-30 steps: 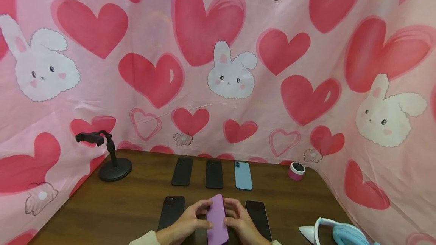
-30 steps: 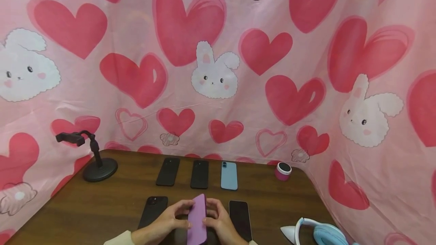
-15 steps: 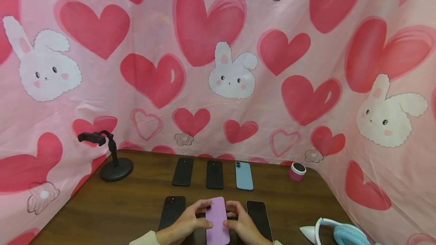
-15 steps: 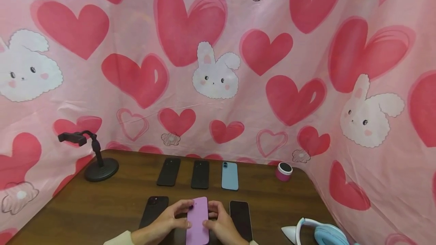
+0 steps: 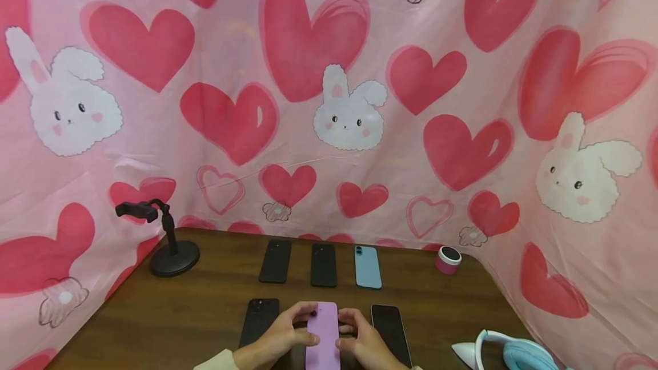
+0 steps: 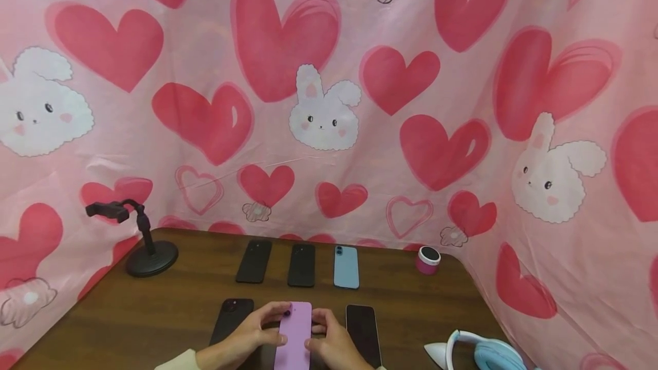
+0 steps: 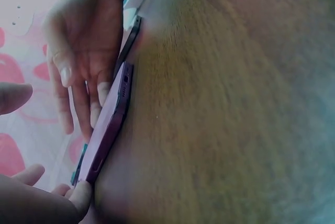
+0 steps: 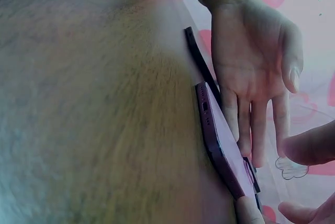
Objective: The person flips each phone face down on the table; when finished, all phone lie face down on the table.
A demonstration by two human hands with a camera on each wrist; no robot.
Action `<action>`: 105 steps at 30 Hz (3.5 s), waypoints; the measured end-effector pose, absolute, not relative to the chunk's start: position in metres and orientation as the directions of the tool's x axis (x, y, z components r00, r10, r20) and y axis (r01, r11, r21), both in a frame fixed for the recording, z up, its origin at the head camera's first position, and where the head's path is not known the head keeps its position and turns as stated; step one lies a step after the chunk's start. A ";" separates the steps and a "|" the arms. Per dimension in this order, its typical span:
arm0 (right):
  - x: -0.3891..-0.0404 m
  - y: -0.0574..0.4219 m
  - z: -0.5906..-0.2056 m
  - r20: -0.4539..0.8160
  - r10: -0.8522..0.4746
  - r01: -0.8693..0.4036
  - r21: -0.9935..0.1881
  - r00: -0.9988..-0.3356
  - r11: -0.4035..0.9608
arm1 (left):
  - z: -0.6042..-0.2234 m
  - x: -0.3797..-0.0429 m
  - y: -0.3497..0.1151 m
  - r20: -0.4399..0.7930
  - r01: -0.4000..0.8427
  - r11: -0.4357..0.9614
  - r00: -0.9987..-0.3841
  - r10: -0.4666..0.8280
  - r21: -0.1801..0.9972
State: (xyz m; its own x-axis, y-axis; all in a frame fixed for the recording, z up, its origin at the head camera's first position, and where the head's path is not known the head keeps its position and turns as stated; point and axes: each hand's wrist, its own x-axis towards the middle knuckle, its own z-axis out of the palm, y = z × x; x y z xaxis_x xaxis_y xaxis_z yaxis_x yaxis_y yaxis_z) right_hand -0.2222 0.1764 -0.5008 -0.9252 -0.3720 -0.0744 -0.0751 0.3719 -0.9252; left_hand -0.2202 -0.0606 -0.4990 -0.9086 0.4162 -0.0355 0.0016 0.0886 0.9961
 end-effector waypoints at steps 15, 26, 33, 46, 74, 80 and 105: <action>-0.222 0.172 -0.498 -0.020 -0.360 -0.072 -0.968 -0.933 0.241 | -0.490 -0.221 -0.058 0.002 0.045 0.112 -0.933 0.361 0.993; -0.221 0.181 -0.493 0.086 -0.403 -0.155 -0.978 -0.911 0.142 | -0.486 -0.220 -0.049 0.086 0.117 0.053 -0.914 0.398 0.992; -0.222 0.193 -0.486 0.099 -0.331 -0.164 -0.971 -0.939 0.175 | -0.478 -0.221 -0.032 0.132 0.159 0.021 -0.878 0.460 0.987; -0.228 0.222 -0.491 0.082 -0.054 -0.093 -0.964 -0.995 0.248 | -0.475 -0.223 0.015 0.075 0.096 0.012 -0.844 0.531 0.995; -0.239 0.246 -0.496 -0.019 0.115 0.070 -0.886 -0.993 0.458 | -0.487 -0.239 0.059 -0.152 -0.052 0.216 -0.865 0.478 0.975; -0.237 0.247 -0.497 -0.054 0.102 0.095 -0.882 -0.993 0.462 | -0.490 -0.235 0.060 -0.154 -0.079 0.177 -0.871 0.466 0.981; -0.238 0.249 -0.496 -0.084 0.069 0.107 -0.876 -0.994 0.471 | -0.492 -0.234 0.063 -0.139 -0.105 0.104 -0.903 0.407 0.989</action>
